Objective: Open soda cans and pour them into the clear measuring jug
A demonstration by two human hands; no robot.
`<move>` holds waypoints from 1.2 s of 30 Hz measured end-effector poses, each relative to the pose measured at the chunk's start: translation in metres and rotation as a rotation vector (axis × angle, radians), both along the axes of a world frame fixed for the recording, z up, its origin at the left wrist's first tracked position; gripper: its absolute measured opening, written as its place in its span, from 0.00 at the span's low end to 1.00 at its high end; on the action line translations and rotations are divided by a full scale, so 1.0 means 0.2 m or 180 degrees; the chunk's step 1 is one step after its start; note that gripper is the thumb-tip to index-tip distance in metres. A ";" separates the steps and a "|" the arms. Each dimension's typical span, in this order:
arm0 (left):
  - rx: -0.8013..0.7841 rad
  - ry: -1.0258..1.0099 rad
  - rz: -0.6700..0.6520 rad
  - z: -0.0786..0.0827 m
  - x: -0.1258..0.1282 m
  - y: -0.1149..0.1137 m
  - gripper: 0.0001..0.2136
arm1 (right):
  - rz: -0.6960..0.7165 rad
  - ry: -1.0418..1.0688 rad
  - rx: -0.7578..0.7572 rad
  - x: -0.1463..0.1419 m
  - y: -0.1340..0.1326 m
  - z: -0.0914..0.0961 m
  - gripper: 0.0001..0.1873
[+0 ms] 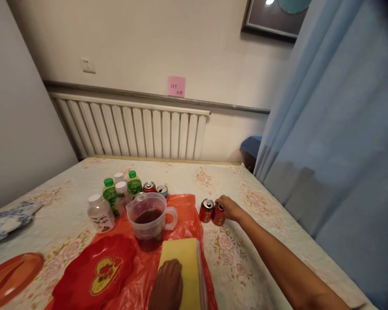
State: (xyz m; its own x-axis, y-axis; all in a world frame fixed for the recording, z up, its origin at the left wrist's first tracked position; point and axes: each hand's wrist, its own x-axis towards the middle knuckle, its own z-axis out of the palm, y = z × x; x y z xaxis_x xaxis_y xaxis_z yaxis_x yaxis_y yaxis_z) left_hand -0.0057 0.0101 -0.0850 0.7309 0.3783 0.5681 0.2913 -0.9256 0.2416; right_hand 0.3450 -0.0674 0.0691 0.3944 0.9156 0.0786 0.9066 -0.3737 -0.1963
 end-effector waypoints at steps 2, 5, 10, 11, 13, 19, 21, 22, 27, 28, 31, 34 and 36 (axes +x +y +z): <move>-0.0003 -0.0011 -0.0026 0.00 0.00 0.00 0.12 | 0.0004 0.0034 0.0059 -0.02 -0.01 -0.01 0.21; -0.0064 -0.0005 -0.0048 0.00 0.00 0.00 0.11 | -0.0007 0.0111 0.0142 -0.03 -0.02 -0.02 0.23; -0.0044 -0.0027 -0.0036 0.00 0.00 0.00 0.12 | -0.0058 0.0412 0.0319 0.01 -0.02 -0.07 0.34; -0.0047 -0.0022 -0.0034 0.00 0.00 0.00 0.12 | -0.0087 0.0489 0.0390 0.02 -0.02 -0.09 0.38; -0.0089 0.0006 -0.0015 0.00 0.00 0.00 0.12 | -0.0183 0.0652 0.0567 0.03 -0.03 -0.13 0.43; -0.0120 -0.0024 0.0005 -0.02 0.00 0.00 0.12 | -0.0860 0.1218 0.1121 0.01 -0.13 -0.32 0.48; -0.0115 -0.0024 0.0012 -0.02 0.00 -0.01 0.13 | -0.1073 0.1424 0.1228 -0.03 -0.17 -0.40 0.45; -0.0117 -0.0015 0.0015 -0.01 0.00 -0.01 0.13 | -0.1167 0.1502 0.1276 -0.04 -0.18 -0.44 0.43; -0.0182 0.0063 0.0016 0.02 0.00 -0.02 0.13 | -0.1379 0.1598 0.1453 -0.10 -0.17 -0.54 0.30; -0.0180 0.0065 0.0016 0.02 0.00 -0.01 0.13 | -0.1385 0.1575 0.1466 -0.10 -0.15 -0.55 0.26; -0.0155 0.0065 0.0007 0.01 0.00 -0.01 0.13 | -0.1440 0.1476 0.1497 -0.09 -0.12 -0.57 0.21; -0.0196 0.0118 0.0020 -0.01 0.00 -0.01 0.13 | -0.1494 0.1422 0.1534 -0.09 -0.11 -0.59 0.21; -0.0256 0.0168 0.0065 -0.01 0.00 -0.01 0.13 | -0.1510 0.1431 0.1576 -0.10 -0.12 -0.60 0.23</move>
State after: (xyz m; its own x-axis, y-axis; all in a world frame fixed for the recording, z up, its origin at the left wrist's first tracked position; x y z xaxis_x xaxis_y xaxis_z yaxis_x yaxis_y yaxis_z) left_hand -0.0057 0.0072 -0.0877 0.7506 0.4362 0.4963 0.3241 -0.8976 0.2987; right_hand 0.3258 -0.0915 -0.0501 0.8212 0.5440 0.1721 0.4693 -0.4723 -0.7462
